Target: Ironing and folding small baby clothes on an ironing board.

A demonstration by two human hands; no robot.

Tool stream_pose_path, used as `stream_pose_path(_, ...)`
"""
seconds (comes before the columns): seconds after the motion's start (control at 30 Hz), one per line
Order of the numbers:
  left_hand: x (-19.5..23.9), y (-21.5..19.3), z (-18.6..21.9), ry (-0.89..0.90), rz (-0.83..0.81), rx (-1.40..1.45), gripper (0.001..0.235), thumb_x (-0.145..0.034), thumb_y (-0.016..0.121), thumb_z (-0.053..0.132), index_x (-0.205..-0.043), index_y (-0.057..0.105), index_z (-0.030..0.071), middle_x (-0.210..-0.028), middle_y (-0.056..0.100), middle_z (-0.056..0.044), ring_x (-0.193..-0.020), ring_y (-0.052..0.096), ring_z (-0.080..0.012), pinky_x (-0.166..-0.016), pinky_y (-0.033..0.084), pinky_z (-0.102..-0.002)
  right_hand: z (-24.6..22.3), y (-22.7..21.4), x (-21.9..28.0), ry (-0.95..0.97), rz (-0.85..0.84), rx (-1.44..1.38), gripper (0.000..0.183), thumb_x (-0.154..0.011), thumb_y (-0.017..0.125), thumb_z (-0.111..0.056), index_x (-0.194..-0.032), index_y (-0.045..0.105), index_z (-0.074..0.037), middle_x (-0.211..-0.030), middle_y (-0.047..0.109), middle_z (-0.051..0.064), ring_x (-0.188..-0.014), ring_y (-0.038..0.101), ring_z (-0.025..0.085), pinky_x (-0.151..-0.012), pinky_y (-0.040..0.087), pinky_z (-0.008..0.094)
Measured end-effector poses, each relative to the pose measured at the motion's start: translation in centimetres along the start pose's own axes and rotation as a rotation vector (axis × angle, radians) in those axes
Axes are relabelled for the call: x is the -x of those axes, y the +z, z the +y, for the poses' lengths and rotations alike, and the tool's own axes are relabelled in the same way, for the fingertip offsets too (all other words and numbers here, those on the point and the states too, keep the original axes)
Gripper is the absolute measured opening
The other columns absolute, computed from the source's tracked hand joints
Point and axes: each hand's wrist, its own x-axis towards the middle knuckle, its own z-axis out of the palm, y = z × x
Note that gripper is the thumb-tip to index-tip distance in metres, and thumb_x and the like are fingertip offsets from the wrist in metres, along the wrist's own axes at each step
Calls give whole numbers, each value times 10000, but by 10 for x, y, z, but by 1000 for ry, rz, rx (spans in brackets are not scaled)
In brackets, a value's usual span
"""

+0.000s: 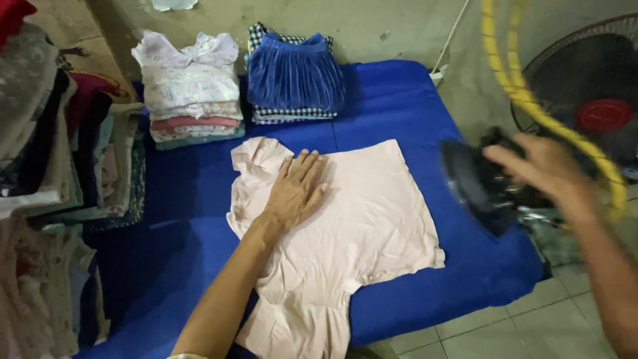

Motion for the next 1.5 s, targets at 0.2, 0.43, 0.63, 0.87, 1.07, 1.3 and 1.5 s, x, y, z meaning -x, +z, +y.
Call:
stream_pose_path(0.2, 6, 7, -17, 3, 155, -57, 569, -1074, 371, 475, -1391, 606, 65, -1378, 640, -147, -1384, 512, -318, -1148, 404, -444, -144, 37, 10, -451, -42, -155, 663, -944, 614, -623, -1100, 704, 15, -1023, 730, 318, -1029, 694, 481, -876, 530, 534)
stream_pose_path(0.43, 15, -37, -13, -198, -216, -201, 630, -1049, 280, 540, -1576, 341, 200, -1619, 339, -60, -1529, 230, -306, -1234, 196, -507, -228, 50, -16, -497, -151, 109, 880, -967, 362, -795, -1388, 584, -55, -1224, 679, 324, -1215, 619, 492, -1020, 469, 585)
stream_pose_path(0.63, 22, -55, -16, -305, -443, -209, 700, -1017, 171, 631, -1643, 205, 320, -1732, 139, 21, -1588, 79, -337, -1254, 77, -591, -177, 56, -56, -495, -18, 150, 879, -997, 354, -801, -1318, 647, -37, -1171, 717, 292, -1143, 662, 485, -963, 495, 578)
stream_pose_path(0.87, 27, -52, -43, -328, -148, 354, 651, -1092, 231, 549, -1621, 330, 181, -1690, 297, -66, -1560, 240, -325, -1265, 77, -559, -109, 72, -101, -592, 40, 14, 608, -940, 578, -720, -993, 685, -124, -909, 739, 189, -973, 708, 405, -824, 533, 484)
stream_pose_path(1.07, 60, -98, -42, -53, 162, 133, 318, -1043, 550, 226, -1306, 669, 95, -1449, 611, -138, -1379, 520, -387, -1111, 429, -508, -147, 83, -91, -759, -33, -7, 510, -844, 672, -723, -892, 709, -216, -647, 702, 120, -710, 717, 336, -673, 521, 383)
stream_pose_path(1.3, 105, -91, -67, -377, -183, -162, 551, -1073, 317, 476, -1585, 392, 286, -1697, 270, -53, -1557, 243, -305, -1210, 154, -678, -239, 83, -50, -928, -125, -5, 486, -819, 723, -687, -901, 693, -209, -717, 726, 151, -776, 732, 361, -695, 533, 420)
stream_pose_path(1.5, 106, -98, -65, -495, -269, -39, 588, -1082, 245, 524, -1632, 257, 316, -1730, 139, -68, -1588, 134, -283, -1252, 16, -630, -288, 102, -29, -1080, -124, -78, 527, -826, 730, -690, -788, 643, -171, -600, 660, 140, -658, 701, 352, -619, 498, 394)
